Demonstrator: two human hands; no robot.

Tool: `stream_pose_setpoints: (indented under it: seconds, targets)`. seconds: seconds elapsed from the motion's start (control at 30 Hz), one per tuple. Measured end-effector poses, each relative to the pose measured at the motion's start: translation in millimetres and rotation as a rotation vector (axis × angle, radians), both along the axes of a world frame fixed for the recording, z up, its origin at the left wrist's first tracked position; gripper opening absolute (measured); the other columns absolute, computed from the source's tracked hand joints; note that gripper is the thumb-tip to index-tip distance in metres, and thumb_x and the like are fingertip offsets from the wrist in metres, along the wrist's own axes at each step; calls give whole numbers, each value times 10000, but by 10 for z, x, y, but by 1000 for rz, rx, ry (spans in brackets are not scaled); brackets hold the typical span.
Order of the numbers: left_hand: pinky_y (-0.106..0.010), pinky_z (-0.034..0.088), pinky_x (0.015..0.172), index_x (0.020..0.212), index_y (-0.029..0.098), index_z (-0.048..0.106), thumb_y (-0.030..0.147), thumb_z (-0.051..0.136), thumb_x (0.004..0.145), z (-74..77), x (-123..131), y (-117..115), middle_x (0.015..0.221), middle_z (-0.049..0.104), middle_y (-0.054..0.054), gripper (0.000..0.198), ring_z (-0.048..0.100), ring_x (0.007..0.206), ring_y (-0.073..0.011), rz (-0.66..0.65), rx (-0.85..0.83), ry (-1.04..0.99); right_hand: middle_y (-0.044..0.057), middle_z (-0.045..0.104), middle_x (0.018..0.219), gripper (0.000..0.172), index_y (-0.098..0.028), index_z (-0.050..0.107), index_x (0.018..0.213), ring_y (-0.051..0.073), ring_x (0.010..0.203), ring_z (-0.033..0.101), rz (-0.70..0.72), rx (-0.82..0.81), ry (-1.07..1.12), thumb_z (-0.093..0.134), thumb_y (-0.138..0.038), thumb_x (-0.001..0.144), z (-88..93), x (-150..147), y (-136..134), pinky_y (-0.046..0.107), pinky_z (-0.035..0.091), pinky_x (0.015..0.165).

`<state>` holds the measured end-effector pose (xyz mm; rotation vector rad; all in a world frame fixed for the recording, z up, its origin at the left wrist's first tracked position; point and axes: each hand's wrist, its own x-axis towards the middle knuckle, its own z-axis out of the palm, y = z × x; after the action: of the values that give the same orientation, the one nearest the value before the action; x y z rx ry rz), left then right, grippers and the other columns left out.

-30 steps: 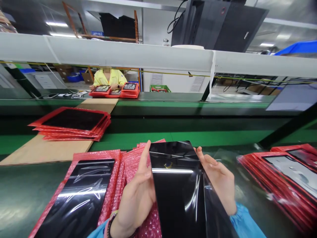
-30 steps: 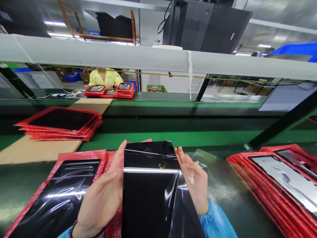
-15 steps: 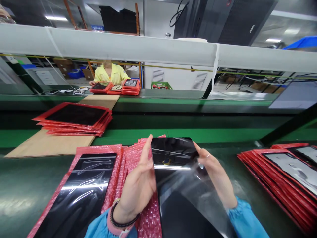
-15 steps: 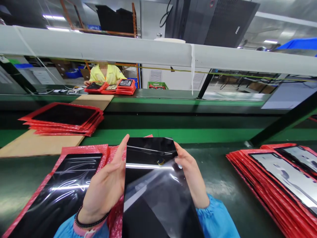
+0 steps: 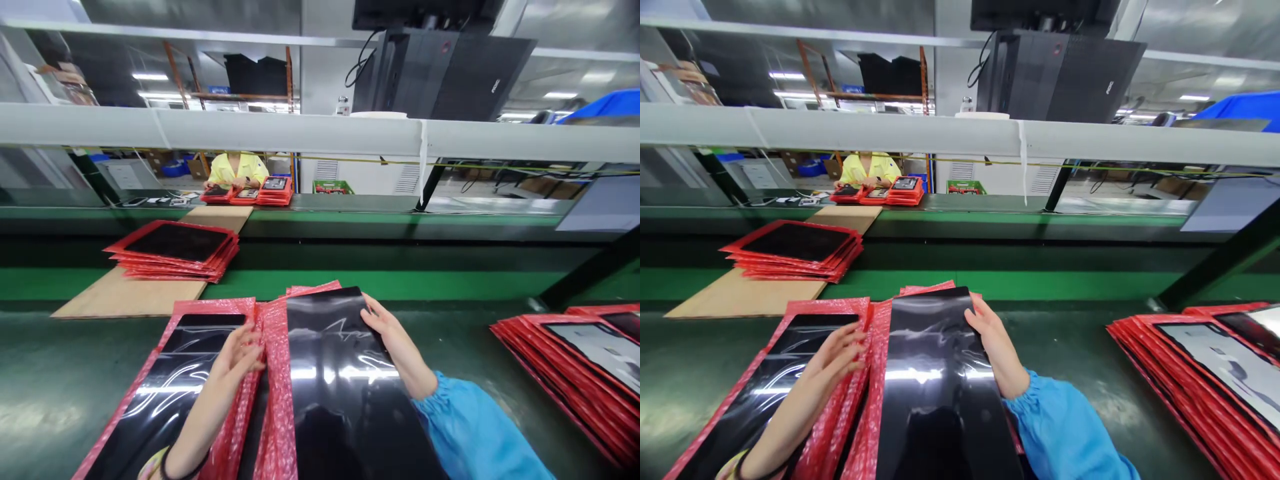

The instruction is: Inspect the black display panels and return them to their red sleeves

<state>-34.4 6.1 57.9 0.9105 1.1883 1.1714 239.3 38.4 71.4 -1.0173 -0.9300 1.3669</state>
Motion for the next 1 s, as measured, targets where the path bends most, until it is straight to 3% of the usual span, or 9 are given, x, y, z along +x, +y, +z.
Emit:
stream_pose_setpoints:
  seconds: [0.1,0.2,0.33,0.4,0.47,0.57,0.67,0.87,1.0]
  targets:
    - [-303,483,715,996,170,579,444,778,629,-184,-143,-17,923,627,-65,499,585,813,-187,-42,-115,24,81,747,1030,582,-219,648,1137,311,1097,629,56,40,-52,770,-464,623,-120,-170,124,471,461,976]
    - [-328,491,682,862,147,608,487,786,585,-256,-83,-25,806,632,-60,473,593,735,-195,-125,-198,11,112,719,1102,628,-207,642,1163,325,1132,605,64,87,-146,728,-544,640,-215,-333,156,508,434,998]
    - [-256,461,710,815,196,601,477,789,593,-229,66,9,782,618,1,405,593,805,-176,-114,-167,75,80,417,1462,671,-225,560,1278,276,1384,309,-83,228,-329,703,-521,693,-169,-289,64,454,175,1161]
    - [-260,446,810,818,203,593,416,826,560,-196,112,27,812,633,0,408,599,916,-207,-93,-127,115,28,271,1537,675,-242,463,1360,214,1433,175,-185,307,-408,659,-479,760,-119,-93,-12,391,75,1183]
    - [-305,388,959,848,203,586,372,840,546,-162,135,42,913,653,-28,429,557,1090,-267,-67,-99,140,16,259,1546,649,-237,407,1393,175,1439,144,-266,334,-469,612,-443,813,-134,199,-84,356,53,1185]
    - [-386,226,1111,919,222,542,361,806,596,-100,148,82,1189,597,-78,440,342,1337,-310,3,-115,146,79,408,1473,590,-198,514,1299,228,1404,260,-330,243,-522,625,-473,788,-332,666,-170,421,92,1180]
    - [-385,132,1146,959,238,494,358,714,701,-7,175,144,1432,417,-78,359,170,1417,-255,75,-151,127,108,644,1208,413,-180,629,1114,278,1186,545,-254,121,-542,634,-454,804,-612,942,-246,523,322,1073]
    - [-412,360,1058,966,186,607,238,786,603,124,200,203,1228,621,-105,408,412,1302,-314,30,-153,73,75,629,1155,261,-152,598,1109,229,1050,606,-68,67,-590,562,-318,909,-878,870,-271,473,470,922]
    - [-410,347,1072,1165,198,563,289,747,647,-18,-219,234,1305,574,-101,558,449,1277,-299,160,-177,134,49,656,1027,226,-137,621,1018,200,919,640,16,38,-616,561,-326,909,-923,832,-198,413,519,826]
